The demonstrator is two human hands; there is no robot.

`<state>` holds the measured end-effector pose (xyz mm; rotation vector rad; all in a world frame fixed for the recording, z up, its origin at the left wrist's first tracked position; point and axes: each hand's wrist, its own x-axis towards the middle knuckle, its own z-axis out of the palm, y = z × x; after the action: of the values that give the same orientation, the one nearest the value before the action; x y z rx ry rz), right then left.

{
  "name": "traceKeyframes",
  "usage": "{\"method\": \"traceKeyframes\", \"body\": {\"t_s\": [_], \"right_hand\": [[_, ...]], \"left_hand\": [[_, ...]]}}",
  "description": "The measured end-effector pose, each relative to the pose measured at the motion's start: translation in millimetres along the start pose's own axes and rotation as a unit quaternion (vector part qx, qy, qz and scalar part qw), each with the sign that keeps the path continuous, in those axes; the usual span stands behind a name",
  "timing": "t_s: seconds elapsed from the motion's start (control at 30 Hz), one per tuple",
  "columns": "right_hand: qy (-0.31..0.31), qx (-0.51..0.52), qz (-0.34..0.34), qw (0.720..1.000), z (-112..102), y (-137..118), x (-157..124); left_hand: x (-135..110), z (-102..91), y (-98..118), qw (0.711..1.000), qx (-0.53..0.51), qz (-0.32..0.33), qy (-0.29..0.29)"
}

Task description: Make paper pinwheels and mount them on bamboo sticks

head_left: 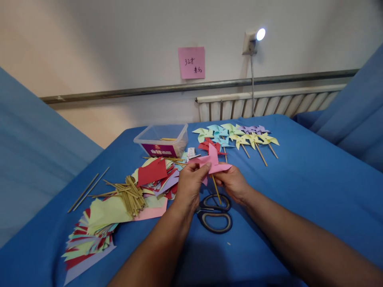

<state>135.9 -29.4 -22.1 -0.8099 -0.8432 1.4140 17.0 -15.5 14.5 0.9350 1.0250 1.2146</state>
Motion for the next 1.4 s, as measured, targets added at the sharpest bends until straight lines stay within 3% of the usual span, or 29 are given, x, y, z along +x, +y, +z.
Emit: {"method": "traceKeyframes", "body": {"t_s": [0.27,0.53,0.67,1.0,1.23,1.4], "right_hand": [[0.021,-0.030,-0.029,0.999,1,4,-2],[0.060,-0.029,-0.065,0.996,-1,0,2],[0.056,-0.007,-0.055,0.997,-3,0,1],[0.066,-0.065,-0.066,0.994,-9,-1,1],[0.054,0.064,-0.036,0.996,-11,-13,0],[0.050,0.095,-0.010,0.994,-11,-13,2]], "left_hand": [[4,-2.1,4,0.999,-0.029,-0.001,0.026],[-2,3.2,7,0.991,-0.116,-0.049,-0.036],[-1,2.8,7,0.986,-0.152,-0.063,-0.029],[1,-1.0,3,0.993,-0.096,-0.064,-0.025],[-4,0.2,11,0.993,-0.082,-0.070,-0.049],[-8,3.1,10,0.984,-0.107,-0.102,-0.095]]}}
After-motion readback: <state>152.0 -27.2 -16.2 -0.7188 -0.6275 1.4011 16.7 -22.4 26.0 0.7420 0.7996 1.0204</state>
